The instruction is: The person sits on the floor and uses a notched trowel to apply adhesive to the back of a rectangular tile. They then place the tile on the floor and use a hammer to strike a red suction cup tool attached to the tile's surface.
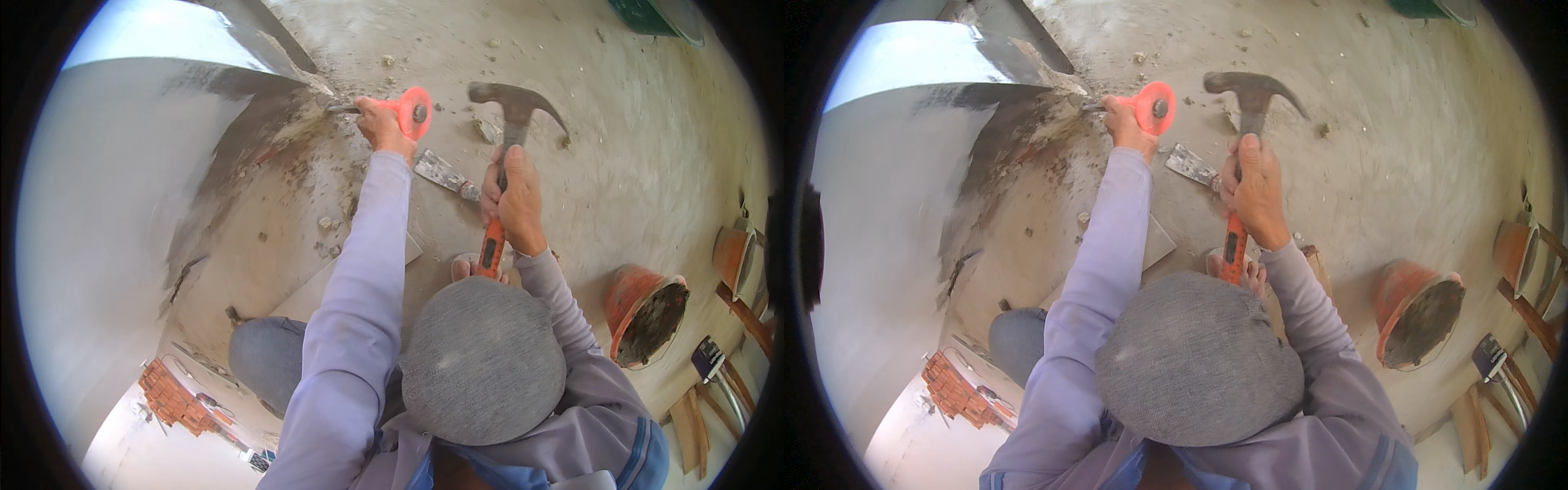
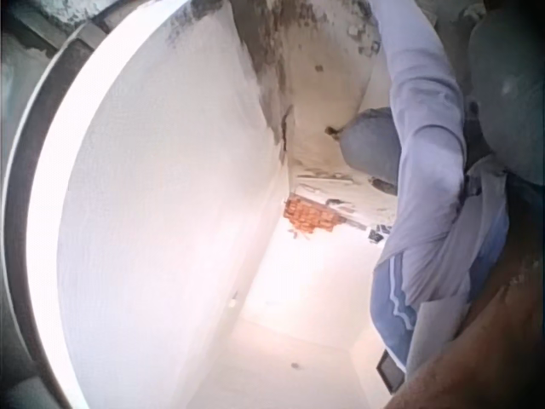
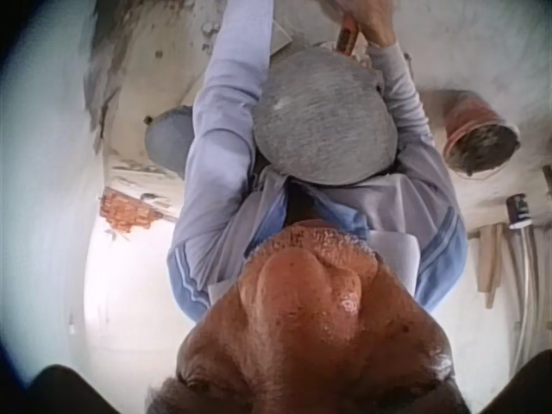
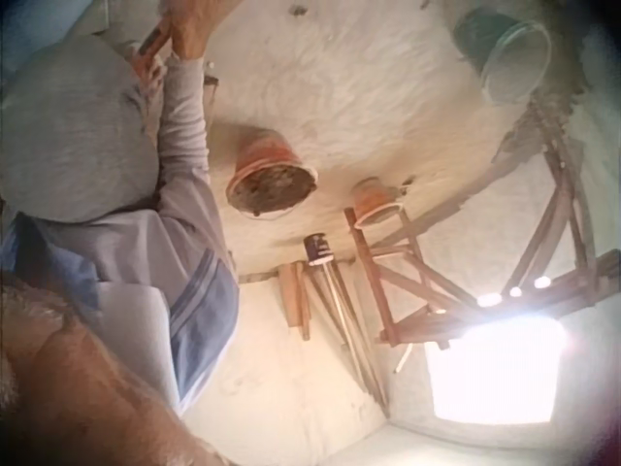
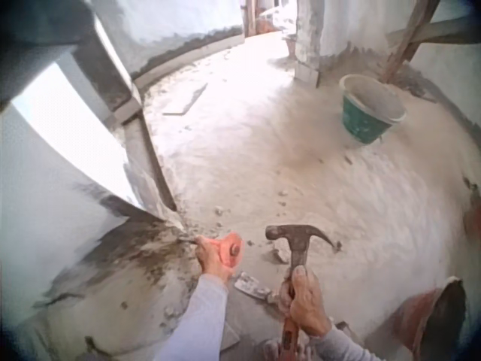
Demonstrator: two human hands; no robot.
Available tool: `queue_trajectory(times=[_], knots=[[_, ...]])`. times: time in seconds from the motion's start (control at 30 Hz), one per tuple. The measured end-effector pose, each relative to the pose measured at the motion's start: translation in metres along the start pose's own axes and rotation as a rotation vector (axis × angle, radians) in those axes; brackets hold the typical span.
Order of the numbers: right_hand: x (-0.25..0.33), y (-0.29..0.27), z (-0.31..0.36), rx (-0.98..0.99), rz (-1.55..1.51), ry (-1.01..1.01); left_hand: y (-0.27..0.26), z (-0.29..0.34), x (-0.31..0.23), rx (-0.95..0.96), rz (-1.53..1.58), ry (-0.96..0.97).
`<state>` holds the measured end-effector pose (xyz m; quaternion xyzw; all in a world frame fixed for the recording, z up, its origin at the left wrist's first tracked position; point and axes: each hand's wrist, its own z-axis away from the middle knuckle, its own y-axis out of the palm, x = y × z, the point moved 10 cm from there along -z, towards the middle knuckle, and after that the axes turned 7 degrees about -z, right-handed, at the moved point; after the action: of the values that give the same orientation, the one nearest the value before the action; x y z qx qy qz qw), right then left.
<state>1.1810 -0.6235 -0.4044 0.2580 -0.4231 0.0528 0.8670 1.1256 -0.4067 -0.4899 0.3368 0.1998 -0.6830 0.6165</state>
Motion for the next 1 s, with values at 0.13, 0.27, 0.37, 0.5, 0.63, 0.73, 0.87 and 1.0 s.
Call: queue_trajectory(times=[0.13,0.27,0.37,0.5,0.63,0.73,0.87,1.0], knots=[[0.020,-0.011,0.007,-0.162,-0.276,-0.216,-0.005,0.000,-0.006,-0.077,-0.007,0.028],[-0.018,-0.005,-0.002,-0.279,-0.243,-0.145,0.006,0.018,-0.019,0.008,-0.186,0.173],[-0.035,0.032,-0.011,0.186,0.116,0.160,0.011,0.021,-0.019,0.081,-0.133,0.077],[-0.002,0.021,0.002,0.137,0.134,0.135,-0.008,-0.001,-0.003,0.135,-0.080,0.019],[0.047,0.016,0.004,0.120,0.723,-0.334,-0.038,0.021,-0.007,0.343,-0.483,0.153],[0.041,0.052,0.004,0.337,0.991,-0.444,-0.097,0.045,-0.004,0.370,-0.581,-0.132],[0.000,0.102,-0.007,0.644,1.251,-0.539,-0.148,0.092,-0.044,0.743,-1.573,-0.092],[-0.043,0.135,-0.031,0.774,1.486,-0.563,-0.169,0.177,-0.093,0.880,-2.129,-0.286]])
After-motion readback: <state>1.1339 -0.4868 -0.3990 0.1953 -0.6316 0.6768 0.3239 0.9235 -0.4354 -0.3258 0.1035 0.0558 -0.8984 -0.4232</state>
